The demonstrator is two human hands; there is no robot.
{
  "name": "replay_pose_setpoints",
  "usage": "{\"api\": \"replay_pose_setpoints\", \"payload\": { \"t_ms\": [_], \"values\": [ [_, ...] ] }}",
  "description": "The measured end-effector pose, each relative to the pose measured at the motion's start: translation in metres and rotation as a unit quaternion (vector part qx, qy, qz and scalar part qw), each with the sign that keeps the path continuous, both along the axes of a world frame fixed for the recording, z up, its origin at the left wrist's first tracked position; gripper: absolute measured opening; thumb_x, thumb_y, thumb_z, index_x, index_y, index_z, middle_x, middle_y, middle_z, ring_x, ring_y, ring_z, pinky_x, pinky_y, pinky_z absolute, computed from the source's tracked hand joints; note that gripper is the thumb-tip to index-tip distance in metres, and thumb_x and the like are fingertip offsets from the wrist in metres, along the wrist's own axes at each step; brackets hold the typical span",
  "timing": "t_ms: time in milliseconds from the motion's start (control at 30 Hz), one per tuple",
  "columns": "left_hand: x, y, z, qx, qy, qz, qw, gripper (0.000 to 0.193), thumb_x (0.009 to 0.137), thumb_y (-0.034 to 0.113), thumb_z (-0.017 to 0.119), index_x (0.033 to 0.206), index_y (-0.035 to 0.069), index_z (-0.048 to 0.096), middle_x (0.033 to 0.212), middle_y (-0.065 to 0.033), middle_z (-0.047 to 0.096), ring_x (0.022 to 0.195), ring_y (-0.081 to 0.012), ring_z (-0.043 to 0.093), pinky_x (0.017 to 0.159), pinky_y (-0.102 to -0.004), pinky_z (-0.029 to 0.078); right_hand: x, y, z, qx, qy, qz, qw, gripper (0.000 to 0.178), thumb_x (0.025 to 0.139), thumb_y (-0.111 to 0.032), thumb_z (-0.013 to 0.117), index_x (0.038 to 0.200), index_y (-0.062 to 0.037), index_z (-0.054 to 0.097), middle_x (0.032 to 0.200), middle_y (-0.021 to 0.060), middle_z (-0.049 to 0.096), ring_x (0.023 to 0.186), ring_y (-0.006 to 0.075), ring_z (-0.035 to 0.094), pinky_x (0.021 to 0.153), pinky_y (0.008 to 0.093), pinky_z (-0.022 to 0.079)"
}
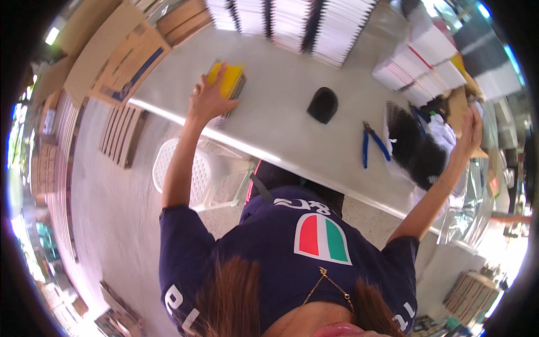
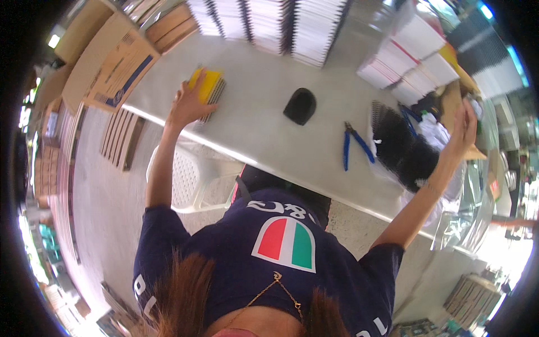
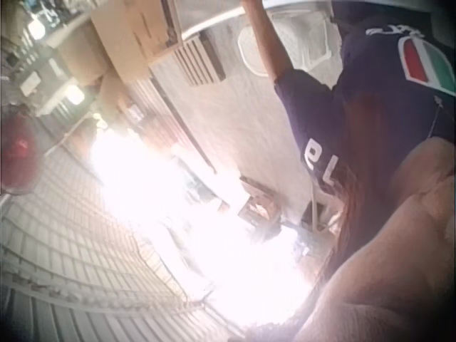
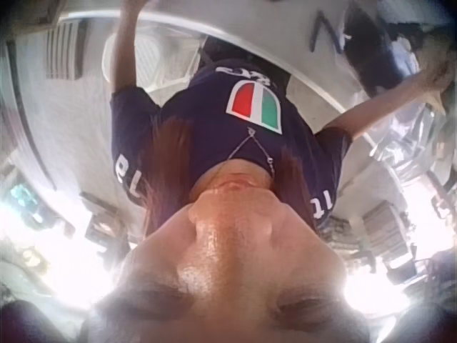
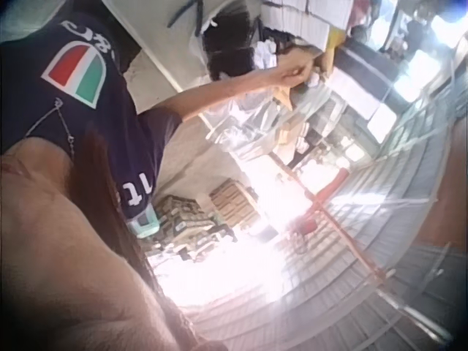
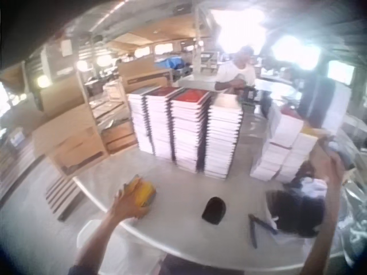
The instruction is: The person assembles spiral-bound notebooks by inserting metal coils into pre-punched holes. They use pliers to secure the ends of the coils and a black plastic tool to press the coils into place. The person handles multiple notebooks, stacking completed units on the table.
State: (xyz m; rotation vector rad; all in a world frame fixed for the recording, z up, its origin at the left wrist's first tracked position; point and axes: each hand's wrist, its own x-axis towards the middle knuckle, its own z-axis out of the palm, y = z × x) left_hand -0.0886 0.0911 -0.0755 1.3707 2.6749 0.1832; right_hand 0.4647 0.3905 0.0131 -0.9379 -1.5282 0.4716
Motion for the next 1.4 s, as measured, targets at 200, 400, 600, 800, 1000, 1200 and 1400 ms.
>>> {"api": "replay_pose_setpoints", "payload": {
  "t_ms": [200, 400, 600, 800, 1000, 1200, 1400],
  "values": [
    [0.017, -0.007, 0.019, 0.023, 0.026, 0.034, 0.999, 0.115, 0.068, 0.071, 0.073, 0.158, 0.031, 0.014, 0.155, -0.0309, 0.020, 0.141, -0.0512, 0.027, 0.105, -0.0652, 0.034, 0.000, 0.101, 0.001, 0.186, -0.288, -0.136, 0.930, 0.040, 0.104, -0.021, 0.040, 0.133, 0.0034, 0.051, 0.124, 0.0242, 0.059, 0.112, 0.0337, 0.057, 0.092, 0.0403, 0.048],
    [0.056, 0.009, 0.052, 0.230, 0.109, -0.072, 0.964, 0.094, 0.084, 0.055, 0.069, 0.158, 0.026, 0.019, 0.157, -0.0238, 0.021, 0.143, -0.0440, 0.027, 0.110, -0.0615, 0.029, -0.041, 0.104, 0.043, -0.200, -0.054, 0.060, 0.976, 0.051, 0.091, -0.039, 0.068, 0.121, 0.0013, 0.057, 0.080, 0.0020, 0.056, 0.066, 0.0098, 0.051, 0.057, 0.0225, 0.042],
    [0.135, 0.054, 0.090, 0.359, -0.078, -0.233, 0.901, 0.094, 0.084, 0.028, 0.077, 0.157, 0.016, 0.020, 0.156, -0.0242, 0.020, 0.142, -0.0429, 0.028, 0.113, -0.0497, 0.032, -0.041, 0.100, 0.041, -0.150, 0.086, 0.040, 0.984, 0.035, 0.084, -0.023, 0.076, 0.103, 0.0021, 0.060, 0.077, 0.0004, 0.057, 0.060, 0.0065, 0.049, 0.056, 0.0218, 0.043],
    [0.206, 0.084, 0.106, 0.450, -0.227, -0.325, 0.800, 0.084, 0.088, 0.021, 0.073, 0.155, 0.011, 0.023, 0.149, -0.0213, 0.029, 0.136, -0.0361, 0.036, 0.110, -0.0447, 0.036, -0.068, 0.017, 0.015, 0.073, 0.222, -0.018, 0.972, 0.028, 0.085, -0.007, 0.070, 0.112, -0.0010, 0.062, 0.088, 0.0017, 0.062, 0.076, 0.0106, 0.055, 0.065, 0.0247, 0.046],
    [0.249, 0.097, 0.087, 0.431, -0.520, -0.301, 0.673, 0.059, 0.096, 0.013, 0.062, 0.148, 0.006, 0.034, 0.134, -0.0171, 0.046, 0.112, -0.0237, 0.055, 0.092, -0.0400, 0.048, -0.124, -0.157, -0.052, -0.095, 0.197, 0.191, 0.957, 0.029, 0.091, -0.008, 0.065, 0.119, -0.0044, 0.060, 0.110, 0.0017, 0.056, 0.093, 0.0106, 0.054, 0.082, 0.0268, 0.046],
    [0.212, 0.062, 0.075, 0.287, -0.429, -0.304, 0.801, 0.017, 0.099, 0.007, 0.050, 0.115, 0.006, 0.053, 0.101, -0.0104, 0.060, 0.098, -0.0257, 0.059, 0.084, -0.0416, 0.046, -0.065, -0.176, -0.066, -0.139, -0.032, -0.013, 0.990, 0.035, 0.088, -0.005, 0.068, 0.123, -0.0061, 0.061, 0.112, 0.0068, 0.058, 0.094, 0.0162, 0.058, 0.077, 0.0296, 0.049],
    [0.187, 0.024, 0.070, 0.128, -0.069, -0.347, 0.927, 0.028, 0.086, 0.002, 0.056, 0.111, 0.012, 0.062, 0.102, -0.0078, 0.055, 0.111, -0.0245, 0.054, 0.104, -0.0561, 0.029, 0.099, -0.122, -0.133, -0.128, -0.361, -0.381, 0.842, 0.040, 0.087, -0.016, 0.069, 0.126, -0.0086, 0.059, 0.122, 0.0225, 0.058, 0.109, 0.0414, 0.055, 0.094, 0.0493, 0.044]
  ]
}}
